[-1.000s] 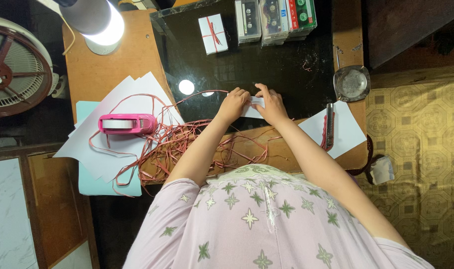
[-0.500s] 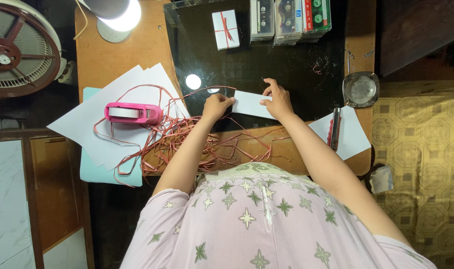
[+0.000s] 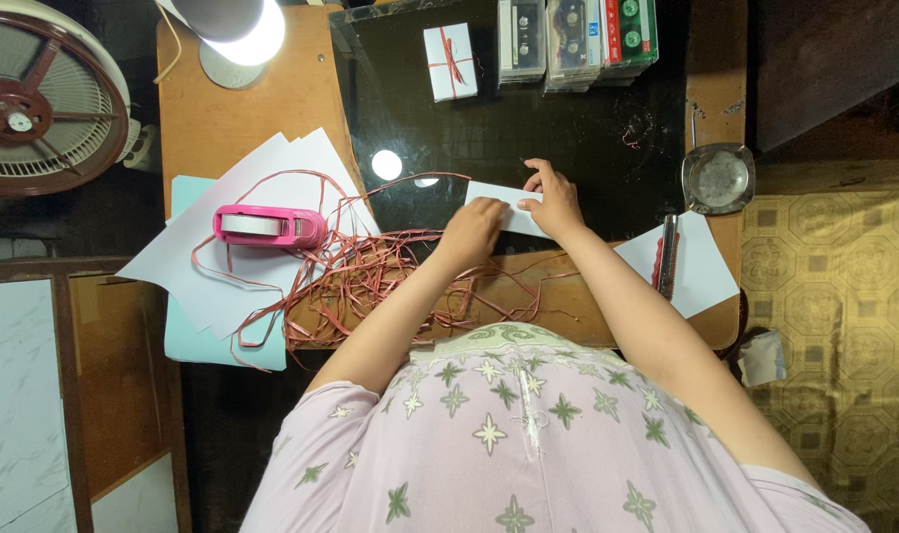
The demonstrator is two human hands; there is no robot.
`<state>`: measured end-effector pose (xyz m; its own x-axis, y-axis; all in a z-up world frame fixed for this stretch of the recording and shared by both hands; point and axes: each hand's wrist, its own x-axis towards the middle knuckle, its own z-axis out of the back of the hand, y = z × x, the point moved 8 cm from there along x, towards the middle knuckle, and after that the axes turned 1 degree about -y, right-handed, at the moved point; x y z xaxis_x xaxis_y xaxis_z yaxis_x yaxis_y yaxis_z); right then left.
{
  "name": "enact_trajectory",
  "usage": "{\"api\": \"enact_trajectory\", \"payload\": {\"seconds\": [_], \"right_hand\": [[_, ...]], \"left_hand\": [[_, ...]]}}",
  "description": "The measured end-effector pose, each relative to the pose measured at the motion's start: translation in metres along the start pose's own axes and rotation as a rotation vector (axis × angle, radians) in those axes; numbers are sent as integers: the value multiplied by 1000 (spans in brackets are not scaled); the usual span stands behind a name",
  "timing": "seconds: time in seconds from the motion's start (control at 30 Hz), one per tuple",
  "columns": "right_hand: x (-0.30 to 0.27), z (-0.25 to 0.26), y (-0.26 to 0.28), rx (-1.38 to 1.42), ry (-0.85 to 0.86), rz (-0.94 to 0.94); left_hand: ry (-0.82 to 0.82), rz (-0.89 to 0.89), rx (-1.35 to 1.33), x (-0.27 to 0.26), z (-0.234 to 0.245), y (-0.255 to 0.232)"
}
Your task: The person wraps small cassette tapes in white paper, secures the edges with tape, and ties a red ribbon around each package. The person places the finished wrapped items on the table.
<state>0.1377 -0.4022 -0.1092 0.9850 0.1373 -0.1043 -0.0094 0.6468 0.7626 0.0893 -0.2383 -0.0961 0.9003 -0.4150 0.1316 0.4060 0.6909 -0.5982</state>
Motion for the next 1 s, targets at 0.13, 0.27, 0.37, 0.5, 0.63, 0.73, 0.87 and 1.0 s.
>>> {"api": "enact_trajectory", "payload": {"seconds": [0.13,0.27,0.37,0.5,0.63,0.73,0.87,1.0], "right_hand": [[4,1,2,-57,1,44],[17,-2,-6,-35,83,56],[23,-13,-16,-71,169,34],[25,-23,-23,-149,221,-6],[25,-26,-25,-200,243,-25],[25,-27,-23,-240,272,-30],[25,-24,-15,-259,281,-13],[23,-26,-10,-319,313,-30]], "left_hand": [[132,-149,69,-2,-21,-32],[239,-168,191,-3,-27,-34],[248,-166,179,-2,-25,-34],[250,-187,220,-2,-23,-36],[255,-157,175,-2,-23,-33],[244,-194,238,0,-24,-34],[257,-178,257,6,-29,-32],[354,-117,344,12,-42,-29]]}}
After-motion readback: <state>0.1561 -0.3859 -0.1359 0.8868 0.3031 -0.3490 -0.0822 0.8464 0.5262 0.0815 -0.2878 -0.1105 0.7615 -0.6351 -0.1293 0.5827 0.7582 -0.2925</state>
